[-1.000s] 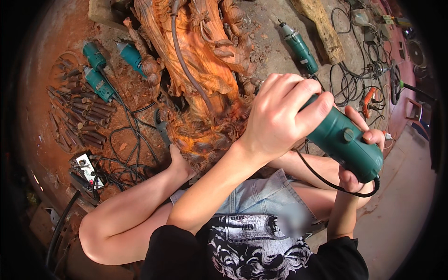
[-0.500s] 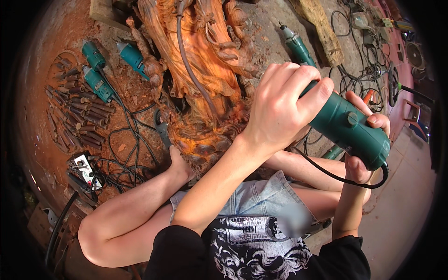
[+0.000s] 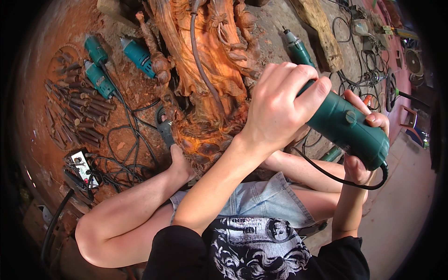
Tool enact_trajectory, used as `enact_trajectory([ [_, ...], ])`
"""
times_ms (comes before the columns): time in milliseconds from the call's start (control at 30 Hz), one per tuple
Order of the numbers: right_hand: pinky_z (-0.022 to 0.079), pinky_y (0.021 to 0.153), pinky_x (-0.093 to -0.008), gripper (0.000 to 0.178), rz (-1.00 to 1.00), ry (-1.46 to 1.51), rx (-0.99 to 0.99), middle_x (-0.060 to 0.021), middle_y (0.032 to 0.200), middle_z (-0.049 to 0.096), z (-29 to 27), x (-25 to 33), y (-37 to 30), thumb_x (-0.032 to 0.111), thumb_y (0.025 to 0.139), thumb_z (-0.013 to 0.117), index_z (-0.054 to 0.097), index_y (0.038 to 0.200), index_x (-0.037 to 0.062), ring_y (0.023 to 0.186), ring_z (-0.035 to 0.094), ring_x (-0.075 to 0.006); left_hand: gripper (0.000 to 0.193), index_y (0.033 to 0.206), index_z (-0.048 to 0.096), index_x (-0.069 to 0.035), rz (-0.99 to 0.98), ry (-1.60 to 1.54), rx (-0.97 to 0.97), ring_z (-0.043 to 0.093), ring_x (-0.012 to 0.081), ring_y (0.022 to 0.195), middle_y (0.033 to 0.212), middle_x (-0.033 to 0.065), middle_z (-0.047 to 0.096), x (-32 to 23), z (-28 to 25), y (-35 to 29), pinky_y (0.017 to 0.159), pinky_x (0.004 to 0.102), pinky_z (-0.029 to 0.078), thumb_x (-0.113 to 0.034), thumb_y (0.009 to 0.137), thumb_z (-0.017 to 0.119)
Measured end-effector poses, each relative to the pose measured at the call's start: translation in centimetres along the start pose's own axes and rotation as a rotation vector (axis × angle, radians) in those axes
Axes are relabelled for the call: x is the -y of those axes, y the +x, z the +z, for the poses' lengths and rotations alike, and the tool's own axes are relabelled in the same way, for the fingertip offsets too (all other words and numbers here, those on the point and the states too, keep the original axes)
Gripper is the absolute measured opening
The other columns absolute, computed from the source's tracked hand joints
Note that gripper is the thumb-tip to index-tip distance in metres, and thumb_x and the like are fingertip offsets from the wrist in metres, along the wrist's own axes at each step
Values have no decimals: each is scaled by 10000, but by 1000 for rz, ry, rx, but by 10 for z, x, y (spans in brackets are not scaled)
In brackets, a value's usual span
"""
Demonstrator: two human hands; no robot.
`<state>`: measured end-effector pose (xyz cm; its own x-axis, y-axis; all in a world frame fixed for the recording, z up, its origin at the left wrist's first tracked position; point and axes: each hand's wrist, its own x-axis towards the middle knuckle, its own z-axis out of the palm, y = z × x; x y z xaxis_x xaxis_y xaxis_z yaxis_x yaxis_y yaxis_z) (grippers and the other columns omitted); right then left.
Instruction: The person uses a green rotary carving tool to shape and detail a large piece of reddish-brown wood. They hold the tool with both hands and move it along the surface to remove material and refine the contours of the wood sculpture.
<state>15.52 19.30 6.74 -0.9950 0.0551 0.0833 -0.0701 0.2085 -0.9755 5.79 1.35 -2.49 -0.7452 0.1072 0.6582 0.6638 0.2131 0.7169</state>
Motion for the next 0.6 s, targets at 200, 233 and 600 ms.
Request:
enact_trajectory([
  [200, 484, 1159, -581, 767, 14, -15, -4, -431, 1547, 459, -12, 5, -2, 330, 826, 923, 454, 1383, 91, 1424, 530, -540, 340, 1040, 716, -110, -22, -45, 2, 704, 272, 876, 968, 44, 674, -4, 10, -1, 761, 413, 545, -76, 717, 818],
  [233, 483, 1160, -582, 767, 13, -13, -5, -431, 1548, 458, -12, 6, -1, 329, 826, 923, 455, 1386, 92, 1425, 529, -540, 338, 1037, 718, -109, -20, -40, -4, 703, 271, 875, 967, 43, 675, -3, 11, 0, 759, 412, 545, -78, 716, 820],
  [600, 479, 1166, -581, 777, -26, 46, 68, -436, 1548, 453, -3, 10, 10, 332, 828, 926, 453, 1395, 94, 1431, 523, -541, 323, 1015, 726, -107, -26, 0, -26, 705, 262, 863, 967, 39, 681, -4, 1, 4, 749, 404, 545, -75, 710, 827],
])
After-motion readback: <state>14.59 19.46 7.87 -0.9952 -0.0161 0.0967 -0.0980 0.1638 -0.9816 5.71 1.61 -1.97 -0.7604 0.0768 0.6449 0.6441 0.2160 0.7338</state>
